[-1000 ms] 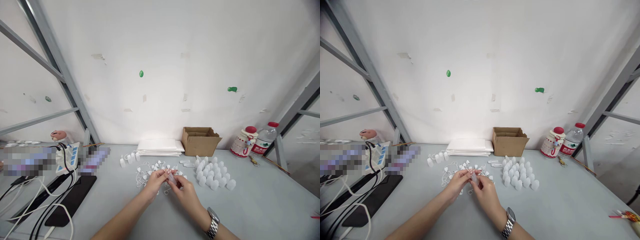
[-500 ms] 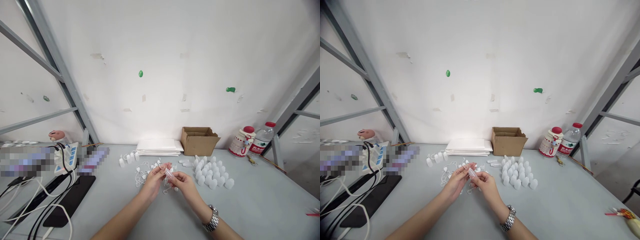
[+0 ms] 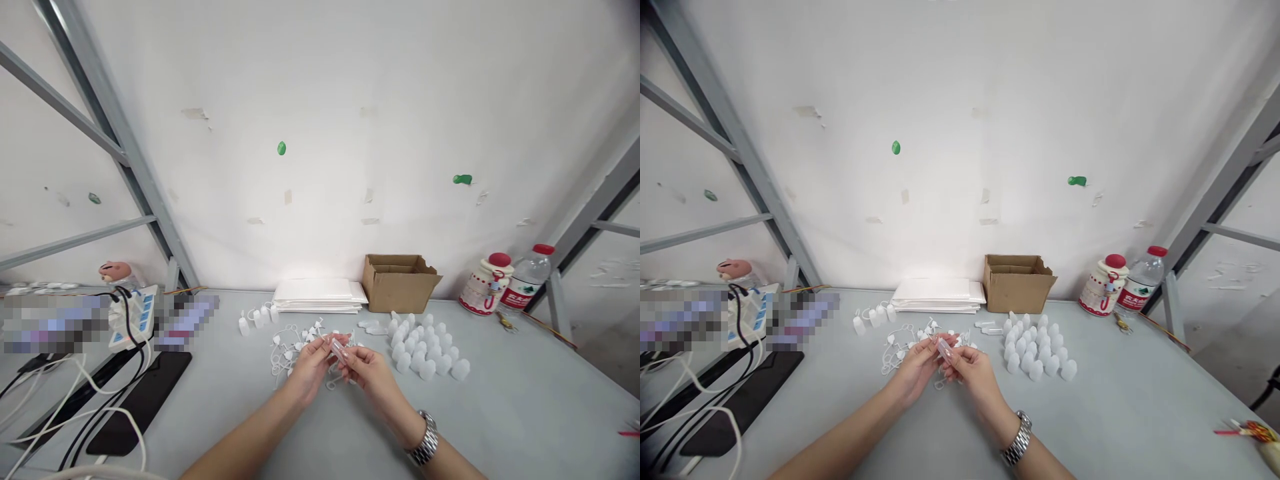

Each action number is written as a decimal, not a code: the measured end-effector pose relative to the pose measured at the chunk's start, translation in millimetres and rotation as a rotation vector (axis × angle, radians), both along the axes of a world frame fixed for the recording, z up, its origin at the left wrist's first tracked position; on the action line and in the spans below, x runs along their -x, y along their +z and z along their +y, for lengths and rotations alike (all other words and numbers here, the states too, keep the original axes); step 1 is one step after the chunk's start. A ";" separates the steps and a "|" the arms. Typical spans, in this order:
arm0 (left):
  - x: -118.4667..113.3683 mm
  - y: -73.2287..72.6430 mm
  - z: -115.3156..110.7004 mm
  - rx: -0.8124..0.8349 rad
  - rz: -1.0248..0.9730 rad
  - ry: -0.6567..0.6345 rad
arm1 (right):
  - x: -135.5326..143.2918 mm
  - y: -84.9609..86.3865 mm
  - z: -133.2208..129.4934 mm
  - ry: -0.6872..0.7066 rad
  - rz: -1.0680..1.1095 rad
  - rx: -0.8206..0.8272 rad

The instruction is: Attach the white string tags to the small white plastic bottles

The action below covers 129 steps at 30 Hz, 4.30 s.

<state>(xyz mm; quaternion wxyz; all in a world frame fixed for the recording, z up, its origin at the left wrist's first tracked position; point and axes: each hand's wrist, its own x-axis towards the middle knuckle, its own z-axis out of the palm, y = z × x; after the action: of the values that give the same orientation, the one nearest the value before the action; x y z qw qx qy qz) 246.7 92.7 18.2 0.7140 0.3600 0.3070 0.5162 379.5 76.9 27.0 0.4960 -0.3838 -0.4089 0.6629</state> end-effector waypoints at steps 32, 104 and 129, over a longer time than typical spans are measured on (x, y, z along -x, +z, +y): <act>2.3 17.2 -5.6 0.036 0.017 -0.001 | 1.0 -2.0 -3.4 0.182 0.217 0.072; 45.2 28.5 21.1 -0.243 0.698 0.098 | -4.4 5.6 0.2 0.005 -0.075 0.008; 40.6 30.0 14.8 -0.176 0.546 -0.035 | -1.5 0.8 -2.3 0.002 -0.350 -0.150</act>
<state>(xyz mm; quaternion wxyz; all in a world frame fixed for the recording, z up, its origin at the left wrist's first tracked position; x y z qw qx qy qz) 206.1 107.5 48.2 0.5799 0.5512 0.4356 0.4125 381.0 74.5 27.7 0.4436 -0.4548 -0.5377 0.5543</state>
